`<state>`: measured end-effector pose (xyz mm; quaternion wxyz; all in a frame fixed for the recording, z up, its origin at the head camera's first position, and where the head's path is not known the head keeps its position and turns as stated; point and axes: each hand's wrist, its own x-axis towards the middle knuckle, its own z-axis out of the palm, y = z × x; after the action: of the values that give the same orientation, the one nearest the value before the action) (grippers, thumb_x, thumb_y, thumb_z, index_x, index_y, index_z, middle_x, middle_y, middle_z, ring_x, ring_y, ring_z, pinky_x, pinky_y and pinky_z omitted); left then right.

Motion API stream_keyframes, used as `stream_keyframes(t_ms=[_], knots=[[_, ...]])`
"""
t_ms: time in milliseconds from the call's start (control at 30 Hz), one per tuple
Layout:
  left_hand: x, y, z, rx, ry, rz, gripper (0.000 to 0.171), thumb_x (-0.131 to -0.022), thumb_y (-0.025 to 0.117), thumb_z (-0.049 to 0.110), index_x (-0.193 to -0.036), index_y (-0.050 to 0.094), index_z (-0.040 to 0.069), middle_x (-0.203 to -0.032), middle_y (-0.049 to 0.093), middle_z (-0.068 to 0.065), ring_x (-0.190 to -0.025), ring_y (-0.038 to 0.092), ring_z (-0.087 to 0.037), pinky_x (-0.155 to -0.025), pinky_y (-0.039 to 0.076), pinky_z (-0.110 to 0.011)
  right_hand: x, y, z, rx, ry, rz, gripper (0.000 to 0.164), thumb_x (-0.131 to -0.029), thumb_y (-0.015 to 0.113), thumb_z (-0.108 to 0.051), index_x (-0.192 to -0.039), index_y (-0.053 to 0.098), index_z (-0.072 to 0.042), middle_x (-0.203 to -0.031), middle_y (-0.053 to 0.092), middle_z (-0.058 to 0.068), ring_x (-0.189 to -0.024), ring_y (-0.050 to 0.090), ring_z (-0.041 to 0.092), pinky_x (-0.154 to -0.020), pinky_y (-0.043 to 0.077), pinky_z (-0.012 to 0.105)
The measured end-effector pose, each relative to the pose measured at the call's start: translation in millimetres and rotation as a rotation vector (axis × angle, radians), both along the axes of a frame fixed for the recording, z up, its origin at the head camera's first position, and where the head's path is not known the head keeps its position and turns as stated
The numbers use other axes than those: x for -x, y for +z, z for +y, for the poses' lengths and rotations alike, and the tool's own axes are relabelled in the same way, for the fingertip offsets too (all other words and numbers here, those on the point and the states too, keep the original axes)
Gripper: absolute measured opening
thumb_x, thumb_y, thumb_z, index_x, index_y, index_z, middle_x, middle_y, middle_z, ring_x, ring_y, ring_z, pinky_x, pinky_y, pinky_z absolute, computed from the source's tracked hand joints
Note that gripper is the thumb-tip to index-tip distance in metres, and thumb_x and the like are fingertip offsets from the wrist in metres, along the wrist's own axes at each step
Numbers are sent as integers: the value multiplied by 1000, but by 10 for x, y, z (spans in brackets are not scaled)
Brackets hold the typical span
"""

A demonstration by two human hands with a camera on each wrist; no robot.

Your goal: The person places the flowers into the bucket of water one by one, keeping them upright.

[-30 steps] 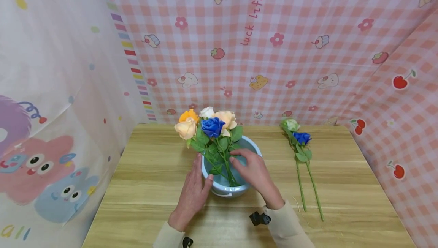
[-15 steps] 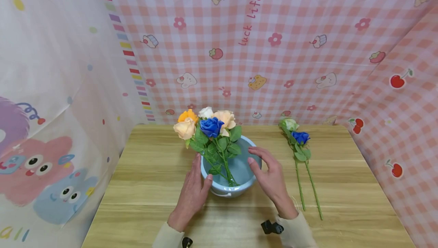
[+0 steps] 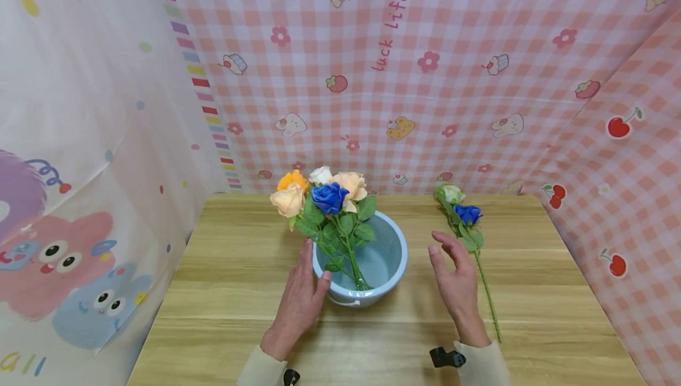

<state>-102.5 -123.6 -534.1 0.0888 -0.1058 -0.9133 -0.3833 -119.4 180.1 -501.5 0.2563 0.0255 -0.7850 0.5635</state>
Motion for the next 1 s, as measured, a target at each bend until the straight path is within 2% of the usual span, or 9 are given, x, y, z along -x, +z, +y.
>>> stream_keyframes(t_ms=[233, 467, 633, 800, 900, 1000], knots=[[4, 1, 2, 0, -1, 3, 72, -109, 47, 31, -165, 13, 0, -171, 16, -20, -154, 23, -40, -118, 28, -67, -18, -122, 293, 64, -74, -17, 26, -101, 64, -2, -126, 69, 3, -126, 67, 16, -114, 59, 3, -100, 44, 13], [-1, 5, -5, 0, 0, 5, 72, -110, 44, 36, -165, 13, 0, -170, 17, -21, -154, 23, -41, -117, 28, -68, -30, -205, 484, 62, -163, -118, 29, -104, 63, -14, -129, 68, 0, -124, 66, 6, -111, 58, -2, -96, 43, 11], [-3, 6, -6, 8, 1, 7, 72, -110, 44, 36, -165, 13, 0, -170, 18, -22, -153, 24, -43, -117, 28, -68, -16, -266, 585, 69, -190, -103, 29, -104, 63, -13, -127, 68, 4, -123, 67, 11, -108, 59, -2, -96, 44, 10], [-5, 13, -1, 6, 0, 7, 72, -110, 45, 35, -165, 13, 0, -170, 17, -22, -153, 24, -43, -117, 28, -67, -12, -332, 693, 65, -234, -147, 30, -104, 63, -17, -127, 68, 2, -124, 67, 12, -108, 57, -5, -95, 44, 9], [-4, 9, 0, 5, 2, 8, 72, -109, 45, 34, -165, 13, 0, -170, 18, -22, -153, 24, -42, -117, 28, -67, -7, -382, 762, 58, -260, -181, 32, -104, 63, -20, -128, 68, 1, -123, 68, 7, -107, 56, -6, -94, 44, 10], [-4, 7, -1, 4, 2, 8, 72, -109, 46, 32, -165, 13, 0, -169, 19, -22, -154, 24, -42, -117, 28, -67, -5, -423, 828, 54, -282, -219, 35, -104, 63, -23, -129, 68, 2, -118, 67, -3, -105, 56, -6, -93, 44, 11]])
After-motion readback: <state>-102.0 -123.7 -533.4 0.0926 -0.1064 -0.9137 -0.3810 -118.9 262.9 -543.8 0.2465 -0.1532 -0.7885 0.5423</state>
